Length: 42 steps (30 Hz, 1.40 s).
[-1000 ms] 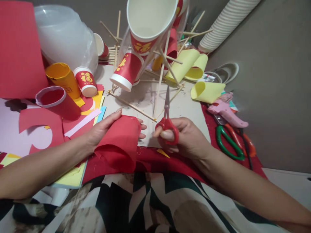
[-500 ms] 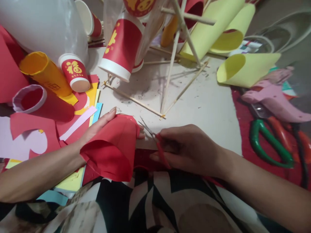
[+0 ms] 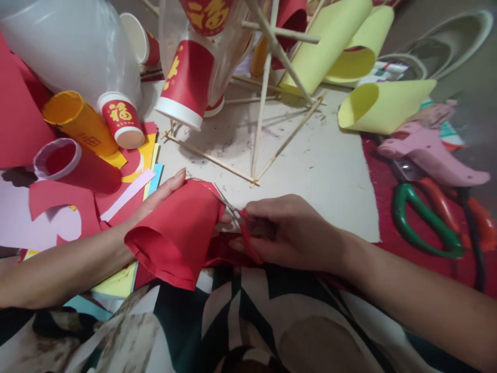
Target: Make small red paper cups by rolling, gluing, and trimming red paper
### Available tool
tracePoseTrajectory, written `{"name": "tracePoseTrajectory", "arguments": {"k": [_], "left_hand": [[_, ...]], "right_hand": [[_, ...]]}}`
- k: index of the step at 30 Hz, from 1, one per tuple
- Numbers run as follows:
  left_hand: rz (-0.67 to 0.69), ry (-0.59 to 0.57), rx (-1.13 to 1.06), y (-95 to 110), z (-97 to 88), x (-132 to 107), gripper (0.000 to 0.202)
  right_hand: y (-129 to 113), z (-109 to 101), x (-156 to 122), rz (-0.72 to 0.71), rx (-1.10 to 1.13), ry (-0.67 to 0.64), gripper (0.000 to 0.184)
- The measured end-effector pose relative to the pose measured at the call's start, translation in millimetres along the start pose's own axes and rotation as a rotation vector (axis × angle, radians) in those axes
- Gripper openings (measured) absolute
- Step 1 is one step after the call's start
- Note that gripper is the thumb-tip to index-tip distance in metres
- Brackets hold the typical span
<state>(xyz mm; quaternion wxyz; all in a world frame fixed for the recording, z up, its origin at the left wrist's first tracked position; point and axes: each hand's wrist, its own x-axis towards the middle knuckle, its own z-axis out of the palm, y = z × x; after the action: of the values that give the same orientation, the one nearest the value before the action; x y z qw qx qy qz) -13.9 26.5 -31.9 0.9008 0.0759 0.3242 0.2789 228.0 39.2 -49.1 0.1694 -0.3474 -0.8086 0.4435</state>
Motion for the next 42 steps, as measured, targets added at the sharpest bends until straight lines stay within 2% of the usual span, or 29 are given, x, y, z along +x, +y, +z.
{"name": "tracePoseTrajectory", "arguments": {"k": [3,6,9,13,18,22,27,35,39,42], "left_hand": [[-0.056,-0.079,0.048,10.2,-0.9,8.7,0.066],[-0.116,-0.129,0.089,21.1,-10.3,20.4,0.070],[-0.137,-0.111,0.056,26.4,-22.5,27.9,0.072],[-0.100,-0.102,0.007,25.0,-31.0,26.2,0.068],[-0.033,-0.118,0.019,20.3,-24.5,23.5,0.066],[-0.005,-0.138,0.063,16.5,-16.7,23.7,0.068],[-0.002,-0.105,0.063,15.3,-13.1,22.0,0.069],[-0.021,-0.191,-0.015,19.9,-20.0,25.2,0.067],[-0.021,-0.108,0.023,19.4,-12.5,22.9,0.073],[-0.006,-0.041,0.044,18.0,-3.1,21.0,0.077]], "right_hand": [[3.1,-5.2,2.9,0.021,0.013,0.060,0.045],[3.1,-10.2,7.0,0.097,0.086,0.081,0.050],[-0.3,-13.3,12.3,0.101,0.098,0.073,0.052],[0.3,-10.6,17.5,0.036,0.078,0.110,0.049],[12.4,-1.6,12.5,-0.049,-0.024,0.187,0.041],[18.7,-2.0,6.7,-0.048,-0.122,0.153,0.037],[19.4,-4.8,8.1,-0.036,-0.238,0.112,0.031],[21.1,1.3,9.9,-0.070,-0.115,0.141,0.023],[16.1,-2.5,9.7,-0.062,-0.068,0.112,0.022],[12.8,-5.3,9.2,-0.054,-0.043,0.086,0.028]]}}
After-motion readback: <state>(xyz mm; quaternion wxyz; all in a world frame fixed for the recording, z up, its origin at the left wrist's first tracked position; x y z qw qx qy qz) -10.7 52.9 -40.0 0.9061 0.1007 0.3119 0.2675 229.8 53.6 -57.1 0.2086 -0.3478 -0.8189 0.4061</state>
